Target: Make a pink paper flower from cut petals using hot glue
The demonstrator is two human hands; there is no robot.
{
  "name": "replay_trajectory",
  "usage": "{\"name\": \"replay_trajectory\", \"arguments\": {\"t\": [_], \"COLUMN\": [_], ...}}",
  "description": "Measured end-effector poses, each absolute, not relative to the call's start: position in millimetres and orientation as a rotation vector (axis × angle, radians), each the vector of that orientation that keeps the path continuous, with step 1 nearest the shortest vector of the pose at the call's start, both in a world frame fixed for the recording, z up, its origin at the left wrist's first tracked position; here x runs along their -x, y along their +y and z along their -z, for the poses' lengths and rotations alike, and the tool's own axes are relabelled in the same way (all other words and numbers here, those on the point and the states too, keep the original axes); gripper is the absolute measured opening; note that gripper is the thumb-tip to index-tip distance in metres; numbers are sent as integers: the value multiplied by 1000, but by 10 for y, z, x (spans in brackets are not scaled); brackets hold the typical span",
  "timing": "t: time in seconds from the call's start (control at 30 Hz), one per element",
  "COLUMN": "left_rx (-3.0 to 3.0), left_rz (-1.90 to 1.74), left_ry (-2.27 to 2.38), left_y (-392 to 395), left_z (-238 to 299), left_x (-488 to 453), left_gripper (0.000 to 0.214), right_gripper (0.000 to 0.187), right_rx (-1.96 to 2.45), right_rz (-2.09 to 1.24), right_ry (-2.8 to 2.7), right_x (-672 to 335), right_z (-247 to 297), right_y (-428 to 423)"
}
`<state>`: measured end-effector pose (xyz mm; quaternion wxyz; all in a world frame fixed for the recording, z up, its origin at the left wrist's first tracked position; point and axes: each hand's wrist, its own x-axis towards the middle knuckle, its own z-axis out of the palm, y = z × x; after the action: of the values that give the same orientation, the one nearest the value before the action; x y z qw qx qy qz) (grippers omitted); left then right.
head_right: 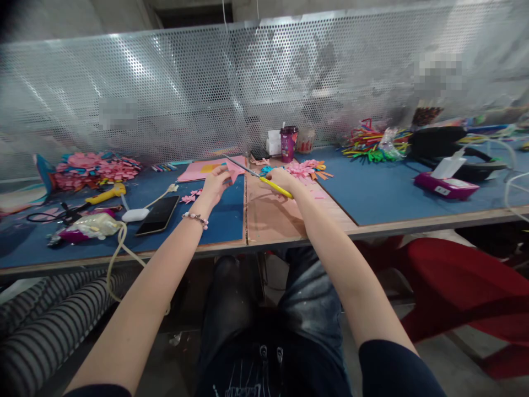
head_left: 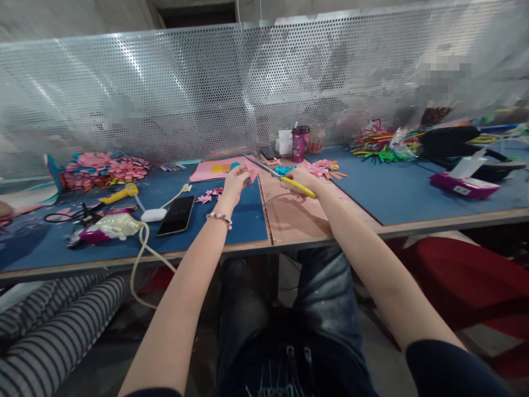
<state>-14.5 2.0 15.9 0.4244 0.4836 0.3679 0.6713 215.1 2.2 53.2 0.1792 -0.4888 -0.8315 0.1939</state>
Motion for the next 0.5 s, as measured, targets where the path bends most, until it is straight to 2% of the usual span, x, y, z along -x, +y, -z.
{"name": "replay_trajectory", "arguments": {"t": [0.2, 0.5], "left_rx": [-1202, -1217], "left_rz": [-1690, -1722], "left_ry": [938, 943], "left_y": [28, 52], "left_z": [-159, -155], "left_x": [147, 159], "left_gripper": [12, 13], "right_gripper": [21, 20], "right_rx": [1335, 1310], "right_rz": [-644, -730], "right_ry": [-2326, -2305], "right_x": [-2199, -2219], "right_z": [-533, -498], "right_y": [30, 63]}}
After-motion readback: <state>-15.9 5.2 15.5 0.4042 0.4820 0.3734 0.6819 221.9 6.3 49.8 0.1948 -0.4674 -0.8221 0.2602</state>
